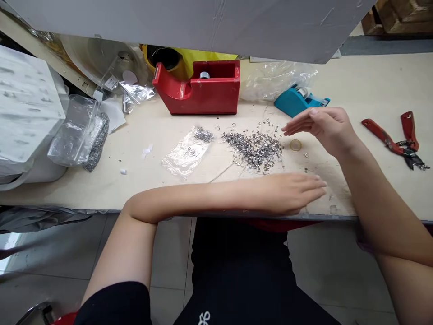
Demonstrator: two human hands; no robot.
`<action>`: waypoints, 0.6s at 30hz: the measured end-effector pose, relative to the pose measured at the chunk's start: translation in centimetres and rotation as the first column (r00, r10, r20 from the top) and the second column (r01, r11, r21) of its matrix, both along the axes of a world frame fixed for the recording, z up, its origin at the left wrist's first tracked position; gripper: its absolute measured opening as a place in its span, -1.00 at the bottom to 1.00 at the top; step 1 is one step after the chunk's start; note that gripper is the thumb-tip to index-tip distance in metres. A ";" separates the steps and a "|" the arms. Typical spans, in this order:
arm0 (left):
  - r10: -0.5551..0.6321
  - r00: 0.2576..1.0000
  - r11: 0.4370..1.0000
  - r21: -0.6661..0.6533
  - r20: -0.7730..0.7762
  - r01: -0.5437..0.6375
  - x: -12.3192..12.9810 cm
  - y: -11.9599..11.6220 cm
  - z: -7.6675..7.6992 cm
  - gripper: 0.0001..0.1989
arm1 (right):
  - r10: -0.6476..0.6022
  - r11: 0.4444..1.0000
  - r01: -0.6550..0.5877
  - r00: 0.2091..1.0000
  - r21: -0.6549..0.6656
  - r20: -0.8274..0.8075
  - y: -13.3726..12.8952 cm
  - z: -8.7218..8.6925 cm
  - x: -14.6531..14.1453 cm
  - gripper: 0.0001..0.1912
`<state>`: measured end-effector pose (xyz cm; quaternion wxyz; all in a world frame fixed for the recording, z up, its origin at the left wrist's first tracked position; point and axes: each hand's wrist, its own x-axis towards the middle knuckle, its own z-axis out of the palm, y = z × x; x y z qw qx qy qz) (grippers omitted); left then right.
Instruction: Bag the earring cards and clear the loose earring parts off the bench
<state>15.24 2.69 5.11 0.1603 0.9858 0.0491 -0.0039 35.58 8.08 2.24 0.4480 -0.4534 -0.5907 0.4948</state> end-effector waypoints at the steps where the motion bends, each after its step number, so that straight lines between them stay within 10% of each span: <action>1: -0.046 0.999 0.998 0.050 -0.005 0.046 0.9 -1.0 -1.9 -0.45 | -0.040 0.999 0.040 0.999 0.014 -0.014 0.0 -0.2 0.1 -0.65; 6: -0.008 0.999 0.996 0.087 -0.047 0.012 1.7 -2.5 -6.7 -0.35 | -0.223 0.973 0.225 0.973 0.045 -0.052 -0.1 -1.1 0.8 -0.63; 18: 0.505 0.861 0.852 0.193 -0.060 -0.486 -1.5 3.2 -6.1 -0.38 | -0.348 0.928 0.346 0.937 0.135 -0.008 -0.9 1.1 1.6 -0.68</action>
